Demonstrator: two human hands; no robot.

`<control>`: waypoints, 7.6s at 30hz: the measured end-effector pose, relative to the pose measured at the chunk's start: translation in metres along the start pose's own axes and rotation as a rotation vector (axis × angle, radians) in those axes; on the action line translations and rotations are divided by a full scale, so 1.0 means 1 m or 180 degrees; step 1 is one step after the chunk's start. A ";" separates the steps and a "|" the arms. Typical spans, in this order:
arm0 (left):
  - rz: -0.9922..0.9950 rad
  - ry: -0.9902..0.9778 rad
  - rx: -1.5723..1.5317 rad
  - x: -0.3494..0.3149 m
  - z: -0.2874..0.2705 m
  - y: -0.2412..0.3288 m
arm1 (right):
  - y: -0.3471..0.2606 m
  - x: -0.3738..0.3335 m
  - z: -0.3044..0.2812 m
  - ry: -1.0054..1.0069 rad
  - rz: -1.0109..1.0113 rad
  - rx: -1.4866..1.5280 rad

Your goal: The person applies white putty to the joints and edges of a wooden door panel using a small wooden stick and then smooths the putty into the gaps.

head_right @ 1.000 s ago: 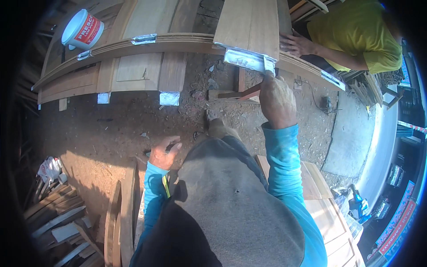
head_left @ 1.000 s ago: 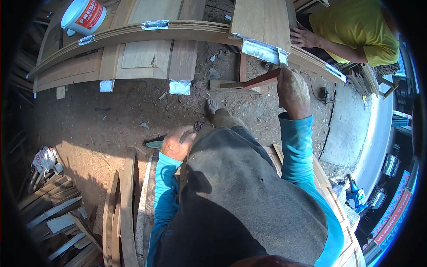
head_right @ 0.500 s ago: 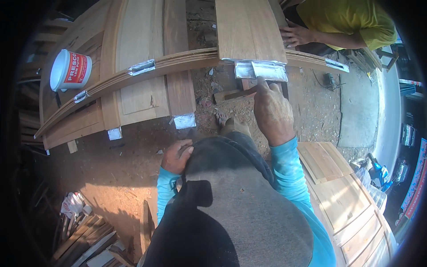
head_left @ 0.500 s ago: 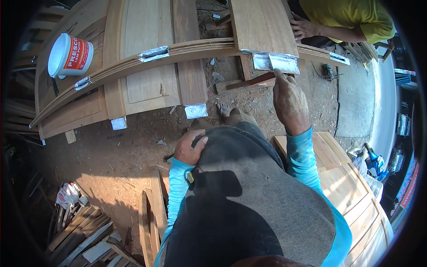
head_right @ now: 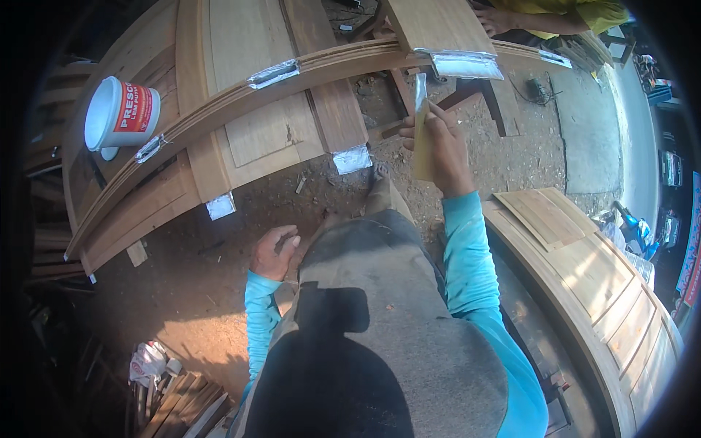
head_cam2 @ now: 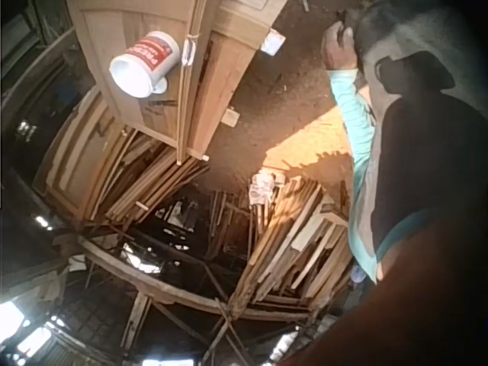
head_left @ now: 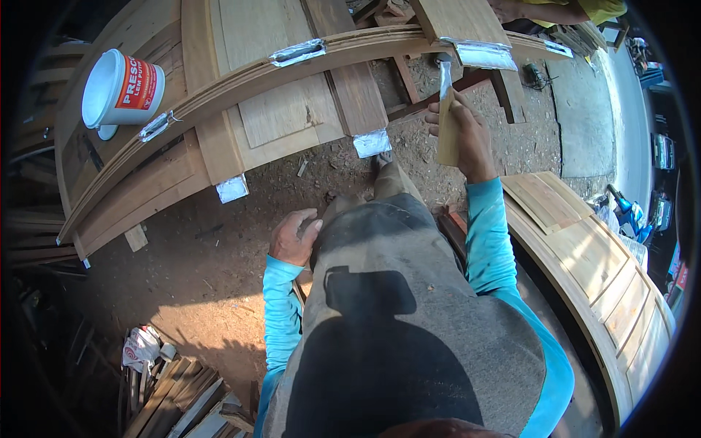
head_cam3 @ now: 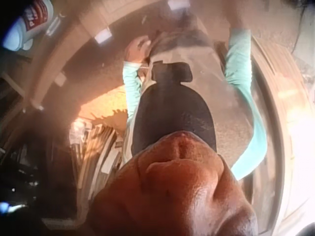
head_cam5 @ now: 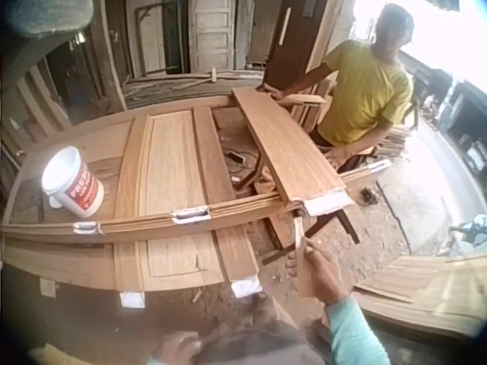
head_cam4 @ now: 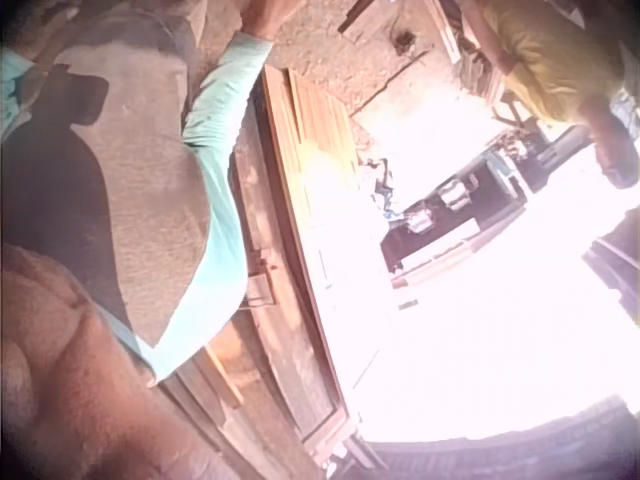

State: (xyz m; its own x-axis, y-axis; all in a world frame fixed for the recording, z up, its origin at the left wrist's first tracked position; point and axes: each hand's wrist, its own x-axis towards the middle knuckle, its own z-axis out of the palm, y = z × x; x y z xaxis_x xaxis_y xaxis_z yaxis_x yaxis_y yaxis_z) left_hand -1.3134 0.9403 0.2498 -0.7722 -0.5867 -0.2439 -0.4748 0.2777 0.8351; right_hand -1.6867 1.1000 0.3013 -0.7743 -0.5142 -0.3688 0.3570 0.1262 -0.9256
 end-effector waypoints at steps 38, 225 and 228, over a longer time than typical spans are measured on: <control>-0.0479 -0.0021 0.0140 -0.051 -0.061 -0.038 | 0.057 0.082 0.136 0.1907 -0.1803 0.0260; -0.0585 0.0849 0.1975 0.351 -0.703 -0.347 | 0.041 -0.151 0.636 0.0770 -0.1545 -0.0703; -0.0979 0.0774 0.2110 0.384 -0.684 -0.354 | 0.047 -0.137 0.588 0.1045 -0.1519 -0.0771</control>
State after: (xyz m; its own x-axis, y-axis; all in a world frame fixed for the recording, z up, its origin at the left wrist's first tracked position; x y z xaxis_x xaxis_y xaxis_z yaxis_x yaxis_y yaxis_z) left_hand -1.1535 0.0965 0.1977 -0.4863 -0.8408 -0.2380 -0.8661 0.4277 0.2586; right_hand -1.2566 0.6774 0.3591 -0.9530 -0.2787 0.1184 -0.1664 0.1555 -0.9737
